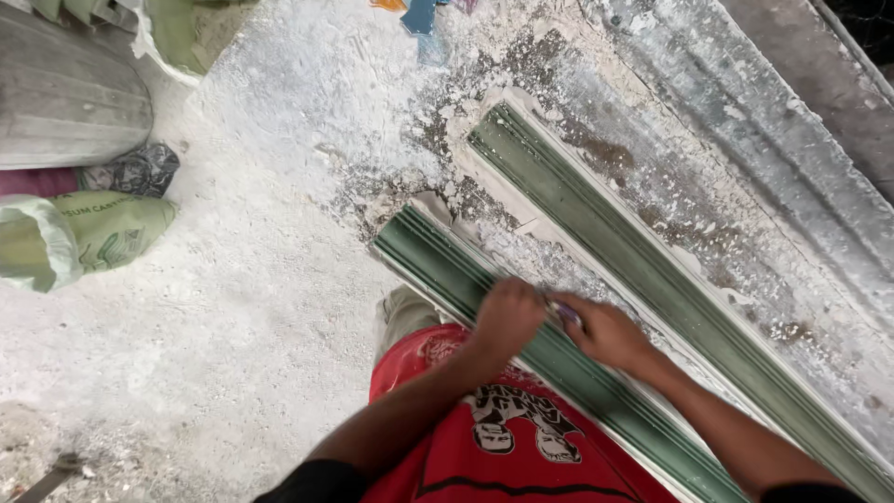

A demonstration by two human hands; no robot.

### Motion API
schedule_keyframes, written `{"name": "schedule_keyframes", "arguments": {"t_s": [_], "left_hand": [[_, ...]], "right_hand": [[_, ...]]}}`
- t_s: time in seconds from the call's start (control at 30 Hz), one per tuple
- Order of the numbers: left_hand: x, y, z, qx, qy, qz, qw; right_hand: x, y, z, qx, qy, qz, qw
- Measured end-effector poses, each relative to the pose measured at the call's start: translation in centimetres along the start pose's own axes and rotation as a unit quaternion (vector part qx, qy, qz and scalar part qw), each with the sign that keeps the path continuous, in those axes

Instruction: The person ties thin plastic strips around green plaster cornice moldings laid on a work table, tightening each strip by hand to secure the pieces. They then pick up a knife and trim along the edges of the moldings, cutting away excess material.

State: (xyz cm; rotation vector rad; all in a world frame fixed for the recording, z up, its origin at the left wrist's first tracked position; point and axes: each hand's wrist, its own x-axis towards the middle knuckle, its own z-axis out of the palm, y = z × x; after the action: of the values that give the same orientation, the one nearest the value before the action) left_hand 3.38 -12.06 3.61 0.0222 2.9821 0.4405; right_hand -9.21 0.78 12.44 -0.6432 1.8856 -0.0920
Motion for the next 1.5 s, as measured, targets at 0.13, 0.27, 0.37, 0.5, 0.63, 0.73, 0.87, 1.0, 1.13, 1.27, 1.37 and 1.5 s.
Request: {"name": "schedule_keyframes", "arguments": {"t_s": [0.13, 0.27, 0.37, 0.5, 0.63, 0.73, 0.87, 1.0, 1.13, 1.27, 1.37, 1.5], "left_hand": [[-0.1, -1.7, 0.4, 0.003, 0.031, -0.011, 0.999], [0.3, -12.1, -0.8, 0.025, -0.024, -0.14, 0.989], [0.4, -13.8, -1.7, 0.153, -0.001, -0.127, 0.98], [0.0, -7.0, -1.1, 0.029, 0.029, -0.094, 0.995], [0.1, -2.2, 1.0, -0.017, 0.063, -0.034, 0.997], [-0.3, -8.0, 0.3, -0.1, 0.111, -0.095, 0.984], [-0.8, -21.2, -5.4, 0.075, -0.053, -0.155, 0.984], [-4.6, -20.9, -9.4, 0.008, 0.288, -0.154, 0.945], [-6.4, -14.5, -7.8, -0.602, 0.037, -0.329, 0.726], [-5.7, -11.9, -5.1, -0.609, -0.042, -0.224, 0.759], [-3.2, -13.0, -5.3, -0.411, -0.171, -0.147, 0.884], [2.4, -15.7, -7.6, -0.095, -0.23, 0.203, 0.947]], "right_hand": [[2.0, -0.5, 1.0, 0.056, 0.06, -0.107, 0.991], [10.6, -6.0, 0.8, 0.079, 0.099, -0.16, 0.979], [11.5, -7.9, 0.7, 0.094, 0.147, -0.199, 0.964], [5.6, -4.9, 0.7, 0.07, 0.062, -0.081, 0.992], [1.8, -1.4, 0.9, 0.063, 0.05, -0.06, 0.995], [6.2, -4.4, 0.7, 0.066, 0.02, 0.009, 0.998], [15.6, -14.1, 0.7, 0.15, 0.155, -0.205, 0.955], [16.7, -19.5, 4.5, 0.297, 0.232, -0.265, 0.887], [12.1, -17.2, 8.7, 0.485, 0.108, -0.288, 0.819], [6.6, -10.9, 11.8, 0.319, 0.111, -0.188, 0.922], [3.1, -6.1, 16.5, 0.354, 0.201, -0.099, 0.908], [-0.1, 1.0, 23.8, 0.232, 0.516, 0.184, 0.804]]}}
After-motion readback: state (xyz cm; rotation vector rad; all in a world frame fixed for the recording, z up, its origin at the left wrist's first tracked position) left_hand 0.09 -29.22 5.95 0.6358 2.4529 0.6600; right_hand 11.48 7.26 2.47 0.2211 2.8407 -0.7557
